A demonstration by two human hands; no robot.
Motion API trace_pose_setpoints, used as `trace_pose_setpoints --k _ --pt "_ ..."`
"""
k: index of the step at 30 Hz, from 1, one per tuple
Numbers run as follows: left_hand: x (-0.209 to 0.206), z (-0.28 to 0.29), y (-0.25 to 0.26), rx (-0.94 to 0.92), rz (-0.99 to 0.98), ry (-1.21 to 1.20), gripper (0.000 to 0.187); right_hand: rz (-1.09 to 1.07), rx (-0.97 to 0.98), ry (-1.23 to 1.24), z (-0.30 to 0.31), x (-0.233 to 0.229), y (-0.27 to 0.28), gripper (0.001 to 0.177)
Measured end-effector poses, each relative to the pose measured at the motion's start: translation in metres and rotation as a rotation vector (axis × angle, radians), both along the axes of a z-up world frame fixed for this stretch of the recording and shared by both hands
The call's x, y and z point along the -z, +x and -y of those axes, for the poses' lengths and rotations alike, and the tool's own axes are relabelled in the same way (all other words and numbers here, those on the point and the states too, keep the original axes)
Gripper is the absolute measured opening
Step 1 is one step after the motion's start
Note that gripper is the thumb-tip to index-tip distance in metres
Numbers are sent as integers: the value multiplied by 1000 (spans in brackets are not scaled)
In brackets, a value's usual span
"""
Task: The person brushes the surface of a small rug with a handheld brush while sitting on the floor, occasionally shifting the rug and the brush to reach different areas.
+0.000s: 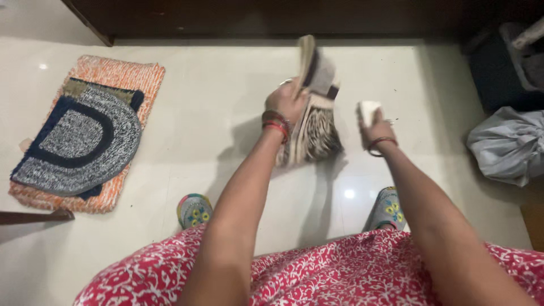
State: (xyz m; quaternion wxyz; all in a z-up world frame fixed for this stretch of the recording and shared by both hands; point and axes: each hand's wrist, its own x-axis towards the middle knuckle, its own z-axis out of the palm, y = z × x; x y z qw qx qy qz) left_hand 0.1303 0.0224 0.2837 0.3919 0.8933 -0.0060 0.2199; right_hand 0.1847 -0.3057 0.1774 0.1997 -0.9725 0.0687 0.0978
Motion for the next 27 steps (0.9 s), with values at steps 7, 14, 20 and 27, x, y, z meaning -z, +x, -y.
trace_pose_setpoints --k 7,14,20,27 --pt "16 -10 -60 585 412 847 28 407 395 841 96 -4 -6 64" --pt "179 -97 -149 563 -824 1148 41 234 504 879 87 53 -60 59" --pt "192 -59 -169 -38 -1120 516 110 203 -178 459 -60 135 -112 93" --pt "290 -17 -203 145 -1145 900 102 -165 -706 -80 -218 109 -235 86"
